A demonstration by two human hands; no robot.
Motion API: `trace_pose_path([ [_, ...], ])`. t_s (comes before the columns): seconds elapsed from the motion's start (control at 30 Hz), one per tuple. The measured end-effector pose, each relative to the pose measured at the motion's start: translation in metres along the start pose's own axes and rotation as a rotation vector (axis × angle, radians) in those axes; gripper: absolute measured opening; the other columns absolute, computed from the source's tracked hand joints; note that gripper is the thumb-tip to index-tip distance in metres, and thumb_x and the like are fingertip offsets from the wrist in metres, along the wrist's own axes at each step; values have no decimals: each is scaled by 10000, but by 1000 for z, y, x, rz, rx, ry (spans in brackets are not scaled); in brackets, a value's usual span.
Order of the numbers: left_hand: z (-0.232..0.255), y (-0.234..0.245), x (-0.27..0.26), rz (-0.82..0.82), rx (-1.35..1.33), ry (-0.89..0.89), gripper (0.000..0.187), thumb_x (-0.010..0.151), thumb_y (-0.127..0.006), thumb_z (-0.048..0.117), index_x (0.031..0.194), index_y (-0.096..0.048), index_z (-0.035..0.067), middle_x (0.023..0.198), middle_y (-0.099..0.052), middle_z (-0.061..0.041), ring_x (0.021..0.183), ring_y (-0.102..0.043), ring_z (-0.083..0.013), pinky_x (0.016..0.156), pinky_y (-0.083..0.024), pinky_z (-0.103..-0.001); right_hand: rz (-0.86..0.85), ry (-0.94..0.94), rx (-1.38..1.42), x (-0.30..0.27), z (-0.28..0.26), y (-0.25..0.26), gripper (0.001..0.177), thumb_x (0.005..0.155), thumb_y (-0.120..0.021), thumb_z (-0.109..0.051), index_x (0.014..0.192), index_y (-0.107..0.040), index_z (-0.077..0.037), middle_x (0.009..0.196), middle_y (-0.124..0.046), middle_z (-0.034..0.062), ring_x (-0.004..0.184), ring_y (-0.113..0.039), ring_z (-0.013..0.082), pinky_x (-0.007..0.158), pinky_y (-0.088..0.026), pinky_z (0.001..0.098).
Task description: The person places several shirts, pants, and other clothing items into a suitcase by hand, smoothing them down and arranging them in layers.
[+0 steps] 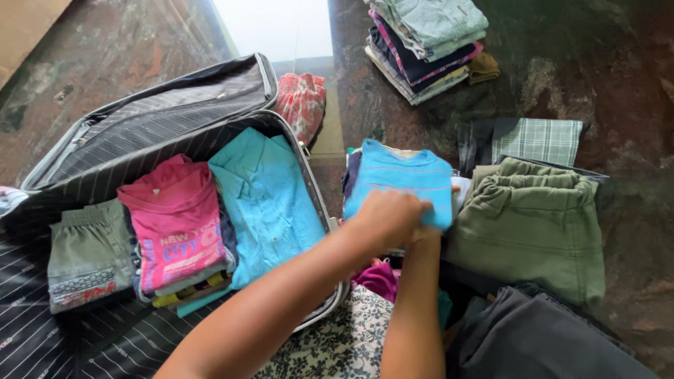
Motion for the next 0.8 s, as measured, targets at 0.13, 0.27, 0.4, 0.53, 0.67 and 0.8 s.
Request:
trace_pose_path([
  [0.13, 28, 8, -45, 91, -73, -101, 577, 691, -803, 394, 1169, -675, 98, 1109, -699, -144, 1029, -653, -420, 775, -517, -551, -43, 96, -17, -25, -9, -18, 553, 967, -604, -444, 1403, -491, -123, 1195, -624, 109, 1066, -630, 260, 941, -554, 462],
  [0.27, -20, 36, -52, 258, -373, 9, 525, 933, -714, 515, 1278, -658, 124, 1289, -683, -152, 1237, -629, -381, 1080, -425, -547, -97, 139, -23, -44, -12, -51, 574, 975, -604, -433, 1428, -479, -103, 1240, -613, 120, 1097, -629, 262, 957, -550, 462],
  [0.4, -103, 81, -95, 736, -700, 308, 719, 934, -737, 438, 1464, -472, 30, 1419, -570, -215, 1313, -560, -375, 1094, -454, -462, -194, 120, -14, -72, 11, -101, 595, 983, -603, -423, 1452, -467, -83, 1285, -602, 131, 1128, -628, 263, 973, -547, 462],
  [0.53, -140, 41, -141, 368, -1874, 487, 743, 869, -714, 402, 1479, -498, 37, 1413, -618, -121, 1253, -610, -255, 1041, -512, -430, -351, -81, -77, -120, 77, -167, 616, 991, -603, -412, 1476, -454, -64, 1329, -592, 142, 1159, -627, 265, 989, -544, 463],
  [0.67, -197, 72, -220, 583, -1587, 496, 717, 850, -737, 278, 1470, -475, 32, 1387, -628, -127, 1218, -627, -246, 1007, -538, -398, -533, -433, -308, -166, 158, -231, 637, 999, -603, -402, 1501, -442, -44, 1374, -581, 154, 1190, -626, 267, 1005, -540, 463],
  [0.8, -263, 106, -287, 743, -1432, 487, 666, 865, -709, 207, 1452, -481, -12, 1357, -649, -169, 1175, -654, -268, 979, -561, -405, -713, -545, -694, -173, 226, -274, 658, 1007, -602, -391, 1525, -430, -24, 1418, -570, 165, 1221, -625, 269, 1022, -537, 463],
])
Point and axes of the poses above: each hand's wrist, its own x-axis towards the middle knuckle, its own y-axis out of the back of the hand, z = x × y, the point moved 10 cm from there along x, towards the middle knuckle
